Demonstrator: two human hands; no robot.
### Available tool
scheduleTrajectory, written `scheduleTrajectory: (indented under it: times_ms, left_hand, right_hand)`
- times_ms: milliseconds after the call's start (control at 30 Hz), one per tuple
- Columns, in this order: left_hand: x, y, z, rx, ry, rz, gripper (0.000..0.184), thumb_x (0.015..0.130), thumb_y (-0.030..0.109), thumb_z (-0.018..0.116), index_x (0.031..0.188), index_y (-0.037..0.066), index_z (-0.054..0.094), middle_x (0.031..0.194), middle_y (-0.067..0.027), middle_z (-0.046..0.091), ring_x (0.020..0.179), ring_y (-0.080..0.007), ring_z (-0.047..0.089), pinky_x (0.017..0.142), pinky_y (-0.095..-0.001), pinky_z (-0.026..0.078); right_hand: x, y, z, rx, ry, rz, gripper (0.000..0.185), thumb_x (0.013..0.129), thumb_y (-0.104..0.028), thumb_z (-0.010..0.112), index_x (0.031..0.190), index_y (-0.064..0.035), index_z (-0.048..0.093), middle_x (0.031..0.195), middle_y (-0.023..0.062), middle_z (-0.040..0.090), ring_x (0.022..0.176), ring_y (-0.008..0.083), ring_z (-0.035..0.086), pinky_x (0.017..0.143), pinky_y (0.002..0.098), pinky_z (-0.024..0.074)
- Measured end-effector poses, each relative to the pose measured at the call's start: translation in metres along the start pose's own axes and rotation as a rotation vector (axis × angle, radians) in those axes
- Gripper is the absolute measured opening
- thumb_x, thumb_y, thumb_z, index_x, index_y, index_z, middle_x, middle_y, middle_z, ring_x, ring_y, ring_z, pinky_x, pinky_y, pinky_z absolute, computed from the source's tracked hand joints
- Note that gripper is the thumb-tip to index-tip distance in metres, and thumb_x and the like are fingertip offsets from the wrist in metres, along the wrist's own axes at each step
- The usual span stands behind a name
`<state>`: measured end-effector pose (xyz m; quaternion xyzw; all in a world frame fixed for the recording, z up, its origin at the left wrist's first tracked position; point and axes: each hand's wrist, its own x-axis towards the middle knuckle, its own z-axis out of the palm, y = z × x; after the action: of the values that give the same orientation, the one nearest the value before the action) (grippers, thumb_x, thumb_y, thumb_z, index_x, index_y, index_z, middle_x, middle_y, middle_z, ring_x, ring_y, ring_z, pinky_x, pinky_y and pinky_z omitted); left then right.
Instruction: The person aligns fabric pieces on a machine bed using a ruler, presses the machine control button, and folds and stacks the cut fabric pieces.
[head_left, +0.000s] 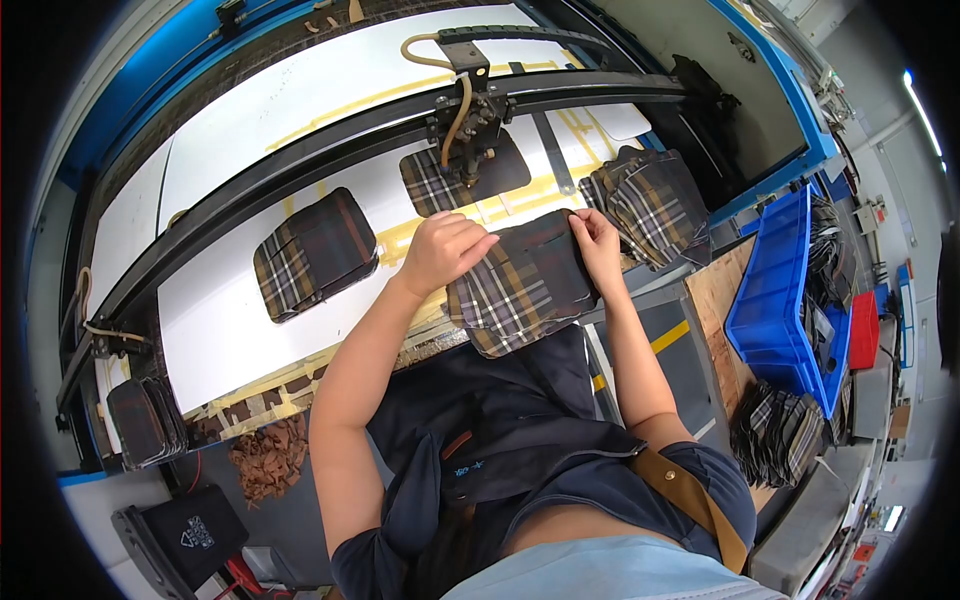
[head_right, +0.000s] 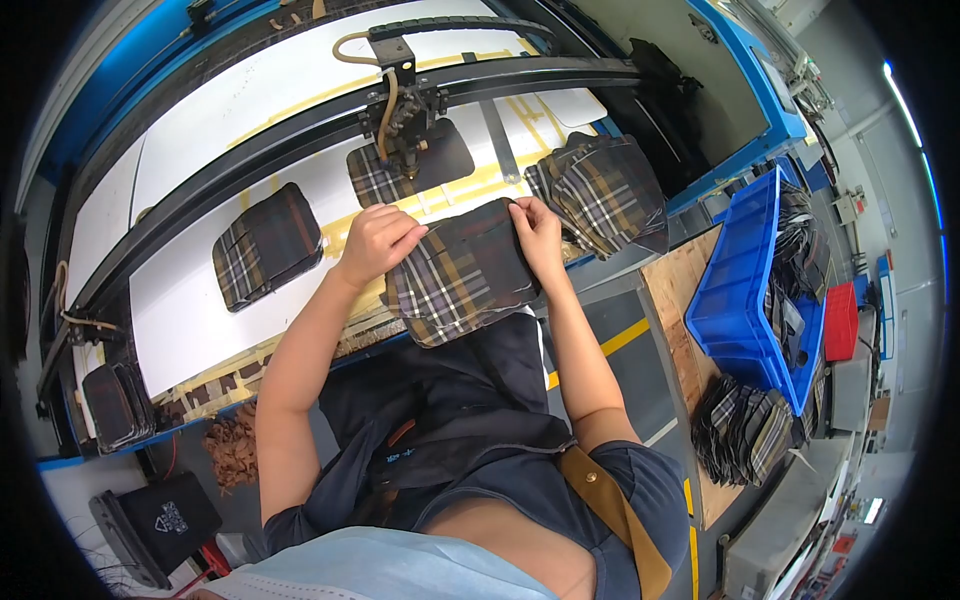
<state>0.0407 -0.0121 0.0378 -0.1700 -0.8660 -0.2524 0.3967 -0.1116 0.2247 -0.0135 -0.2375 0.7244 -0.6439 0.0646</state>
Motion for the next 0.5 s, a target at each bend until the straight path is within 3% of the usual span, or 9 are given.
scheduleTrajectory:
  times_ms: [200, 500]
  left_hand:
    - [-0.0001, -0.0008, 0.0005, -0.001, 0.001, 0.004, 0.018, 0.079, 0.014, 0.074, 0.067, 0.005, 0.064, 0.062, -0.0075, 0.061, 0.057, -0.0245, 0.059, 0.055, -0.0345, 0.046]
    - [0.001, 0.0009, -0.001, 0.0, -0.009, -0.003, 0.018, 0.079, 0.014, 0.074, 0.067, 0.005, 0.064, 0.062, -0.0077, 0.061, 0.058, -0.0247, 0.059, 0.056, -0.0346, 0.046]
  right_hand:
    - [-0.0002, 0.0008, -0.0032, -0.048, -0.05, 0.046, 0.012, 0.098, -0.01, 0.057, 0.098, 0.0012, 0.061, 0.084, -0.003, 0.062, 0.076, 0.0023, 0.055, 0.068, 0.0188, 0.0436]
    - [-0.0015, -0.0049, 0.0008, 0.003, -0.008, 0.006, 0.012, 0.095, -0.008, 0.06, 0.095, 0.0034, 0.062, 0.077, -0.0014, 0.063, 0.069, 0.002, 0.054, 0.062, 0.0195, 0.0431]
